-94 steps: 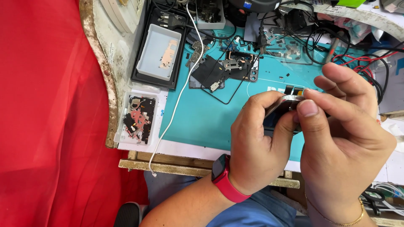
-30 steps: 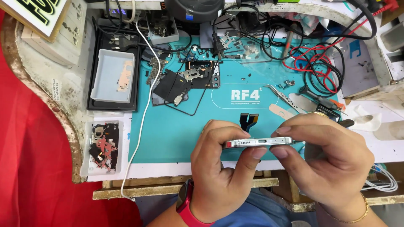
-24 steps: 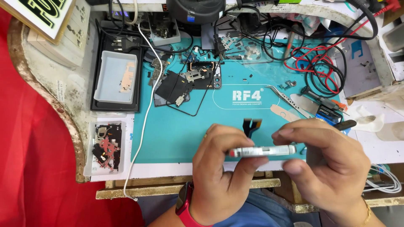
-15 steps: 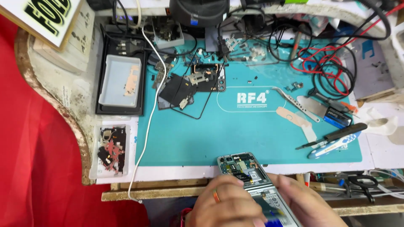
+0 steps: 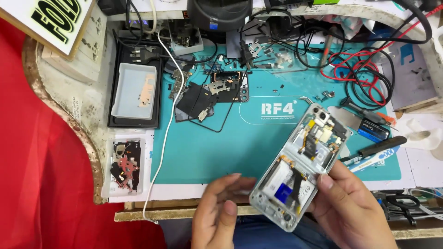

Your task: Disassembling and inspecting the internal components of a foldable smartphone on a repair bench.

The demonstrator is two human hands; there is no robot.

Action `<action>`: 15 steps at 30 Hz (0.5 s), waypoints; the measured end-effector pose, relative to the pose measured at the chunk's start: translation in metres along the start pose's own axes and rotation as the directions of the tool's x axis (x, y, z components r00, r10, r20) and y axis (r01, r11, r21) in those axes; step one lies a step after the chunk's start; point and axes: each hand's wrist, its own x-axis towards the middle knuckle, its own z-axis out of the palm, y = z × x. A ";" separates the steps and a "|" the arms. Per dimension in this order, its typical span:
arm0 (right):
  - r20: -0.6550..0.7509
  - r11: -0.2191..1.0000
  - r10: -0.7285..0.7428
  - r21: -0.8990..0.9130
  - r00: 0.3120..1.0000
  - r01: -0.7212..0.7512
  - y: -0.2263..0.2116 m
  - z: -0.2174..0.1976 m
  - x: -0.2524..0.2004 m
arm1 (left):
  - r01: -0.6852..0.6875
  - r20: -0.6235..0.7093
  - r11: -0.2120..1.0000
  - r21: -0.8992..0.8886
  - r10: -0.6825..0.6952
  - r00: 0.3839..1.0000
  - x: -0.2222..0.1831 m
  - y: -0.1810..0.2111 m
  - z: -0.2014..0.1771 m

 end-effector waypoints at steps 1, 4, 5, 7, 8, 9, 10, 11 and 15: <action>0.001 1.000 -0.001 0.001 1.000 0.001 0.000 -0.002 0.001 | -0.001 0.000 1.000 0.001 0.001 1.000 0.001 -0.002 -0.001; -0.039 1.000 0.007 -0.027 0.999 -0.008 0.000 -0.009 0.005 | 0.082 0.072 0.993 -0.090 -0.075 0.995 0.003 -0.001 0.000; -0.039 0.999 0.021 -0.037 0.999 -0.022 -0.001 -0.010 0.007 | 0.134 0.136 0.987 -0.091 -0.121 0.983 0.007 0.004 0.000; -0.043 0.998 0.042 -0.047 0.998 -0.044 -0.004 -0.009 0.010 | 0.193 0.196 0.977 -0.089 -0.173 0.965 0.014 0.010 0.003; -0.022 0.994 0.089 -0.062 0.996 -0.091 -0.006 -0.007 0.013 | 0.338 0.230 0.923 -0.183 -0.294 0.928 0.019 0.010 0.005; -0.001 0.988 0.137 -0.079 0.991 -0.136 -0.008 -0.005 0.017 | 0.473 0.275 0.839 -0.270 -0.403 0.873 0.025 0.010 0.008; 0.005 0.988 0.134 -0.080 0.991 -0.133 -0.010 -0.005 0.019 | 0.467 0.275 0.842 -0.270 -0.397 0.876 0.026 0.012 0.006; -0.023 0.970 0.186 -0.155 0.982 -0.187 -0.013 -0.005 0.020 | 0.325 0.177 0.939 -0.114 -0.303 0.936 0.028 0.014 0.004; -0.200 0.932 0.210 -0.256 0.957 -0.258 -0.012 -0.019 0.029 | 0.085 -0.003 0.989 0.121 -0.085 0.996 0.034 0.014 -0.008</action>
